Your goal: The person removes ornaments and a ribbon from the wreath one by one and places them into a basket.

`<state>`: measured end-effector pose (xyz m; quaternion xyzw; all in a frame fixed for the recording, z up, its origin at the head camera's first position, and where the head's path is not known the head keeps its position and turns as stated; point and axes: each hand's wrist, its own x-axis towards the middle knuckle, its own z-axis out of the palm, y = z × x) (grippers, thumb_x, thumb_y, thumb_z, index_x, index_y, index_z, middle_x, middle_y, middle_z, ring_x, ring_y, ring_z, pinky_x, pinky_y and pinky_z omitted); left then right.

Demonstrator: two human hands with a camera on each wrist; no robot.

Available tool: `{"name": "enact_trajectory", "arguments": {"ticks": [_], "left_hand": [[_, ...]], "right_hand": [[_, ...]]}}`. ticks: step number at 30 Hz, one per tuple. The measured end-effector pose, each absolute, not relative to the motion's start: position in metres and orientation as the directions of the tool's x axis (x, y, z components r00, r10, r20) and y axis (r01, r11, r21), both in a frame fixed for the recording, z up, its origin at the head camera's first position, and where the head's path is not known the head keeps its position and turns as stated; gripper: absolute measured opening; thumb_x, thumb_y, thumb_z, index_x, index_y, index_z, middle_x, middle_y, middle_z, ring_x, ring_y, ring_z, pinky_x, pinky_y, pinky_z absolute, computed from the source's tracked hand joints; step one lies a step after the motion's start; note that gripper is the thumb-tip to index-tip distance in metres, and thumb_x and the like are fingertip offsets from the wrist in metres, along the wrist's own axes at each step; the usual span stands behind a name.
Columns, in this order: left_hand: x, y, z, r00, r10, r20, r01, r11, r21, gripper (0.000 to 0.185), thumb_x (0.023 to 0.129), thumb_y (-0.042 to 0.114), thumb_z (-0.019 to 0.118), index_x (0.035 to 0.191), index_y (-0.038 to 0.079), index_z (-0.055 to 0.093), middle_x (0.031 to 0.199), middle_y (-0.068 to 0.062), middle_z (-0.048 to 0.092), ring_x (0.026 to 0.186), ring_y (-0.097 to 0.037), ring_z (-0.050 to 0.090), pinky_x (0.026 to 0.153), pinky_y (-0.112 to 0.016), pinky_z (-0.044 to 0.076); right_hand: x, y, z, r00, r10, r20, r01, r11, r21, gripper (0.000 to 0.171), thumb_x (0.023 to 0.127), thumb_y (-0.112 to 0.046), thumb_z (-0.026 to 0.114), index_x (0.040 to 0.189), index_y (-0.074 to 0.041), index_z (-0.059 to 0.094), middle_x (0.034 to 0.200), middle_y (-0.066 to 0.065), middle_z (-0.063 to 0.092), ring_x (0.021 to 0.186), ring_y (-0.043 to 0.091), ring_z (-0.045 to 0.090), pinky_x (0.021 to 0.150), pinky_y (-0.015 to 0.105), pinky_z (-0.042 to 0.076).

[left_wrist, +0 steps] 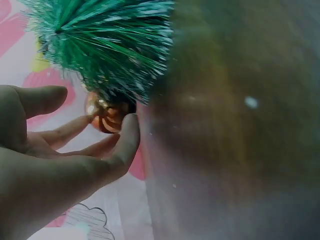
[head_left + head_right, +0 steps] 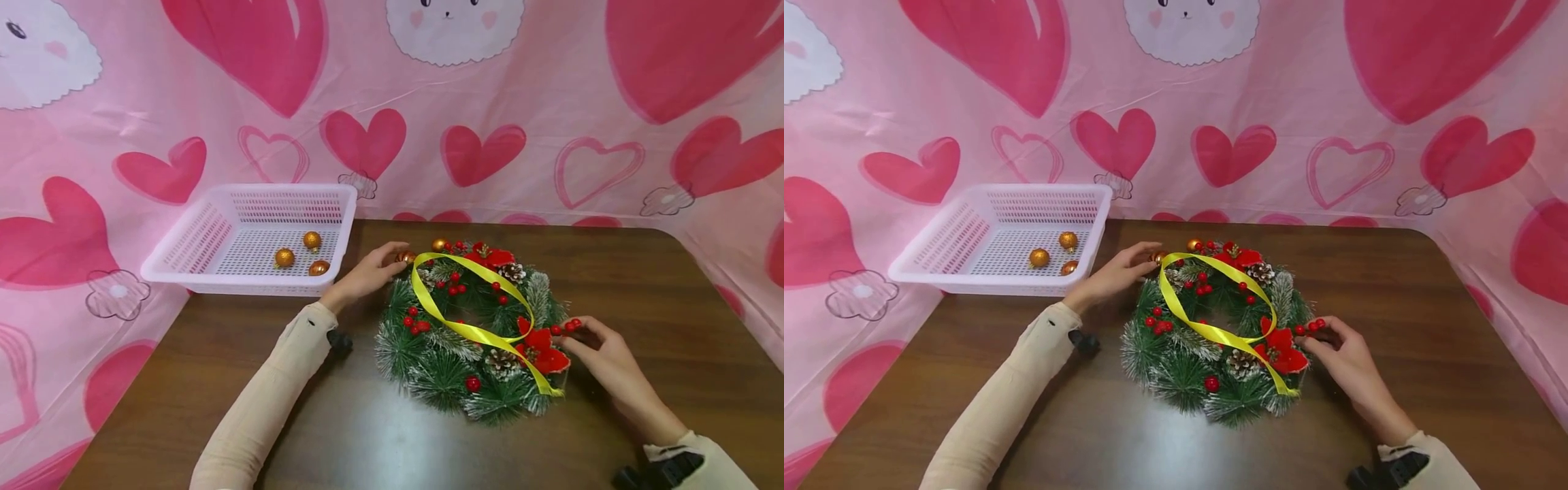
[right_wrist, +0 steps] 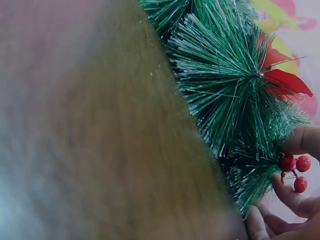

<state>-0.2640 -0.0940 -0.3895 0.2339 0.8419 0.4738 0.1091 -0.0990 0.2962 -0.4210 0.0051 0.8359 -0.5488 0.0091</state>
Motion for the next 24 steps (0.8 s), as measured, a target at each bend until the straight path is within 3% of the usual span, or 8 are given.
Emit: {"name": "enact_trajectory", "arguments": {"ticks": [7,14,19,24], "left_hand": [[-0.263,-0.094,-0.393,-0.881,0.472,0.037,0.272,0.442,0.855,0.043,0.102,0.011,0.055,0.142,-0.001,0.046,0.13,-0.018,0.057,0.121,-0.032,0.057,0.096,-0.043,0.05],[-0.262,-0.095,-0.391,-0.892,0.444,0.089,0.344,0.537,0.771,0.045,0.098,0.013,0.063,0.137,-0.004,0.048,0.131,-0.02,0.056,0.109,-0.031,0.057,0.094,-0.044,0.048],[-0.263,-0.098,-0.387,-0.896,0.431,0.111,0.362,0.562,0.744,0.04,0.096,0.016,0.068,0.13,-0.001,0.054,0.118,-0.017,0.06,0.102,-0.028,0.06,0.088,-0.041,0.051],[-0.261,-0.1,-0.38,-0.909,0.404,0.101,0.331,0.555,0.763,0.04,0.096,0.023,0.068,0.13,0.006,0.054,0.119,-0.013,0.063,0.102,-0.027,0.063,0.087,-0.041,0.054]], "right_hand": [[-0.096,0.294,-0.422,-1.0,0.025,0.004,0.006,0.403,-0.915,0.031,0.099,-0.022,0.064,0.112,0.005,0.06,0.101,-0.015,0.066,0.095,-0.003,0.06,0.081,0.009,0.047],[-0.094,0.292,-0.424,-0.999,0.047,0.023,-0.002,0.417,-0.909,0.031,0.098,-0.023,0.065,0.111,0.005,0.06,0.102,-0.014,0.064,0.093,-0.001,0.06,0.08,0.01,0.047],[-0.093,0.291,-0.425,-0.998,0.039,0.04,-0.021,0.404,-0.915,0.029,0.098,-0.021,0.065,0.11,0.004,0.06,0.103,-0.013,0.065,0.094,0.0,0.061,0.08,0.011,0.048],[-0.093,0.291,-0.425,-0.998,0.045,0.049,-0.027,0.406,-0.913,0.028,0.098,-0.021,0.066,0.109,0.004,0.06,0.102,-0.012,0.065,0.093,0.0,0.061,0.08,0.011,0.049]]}}
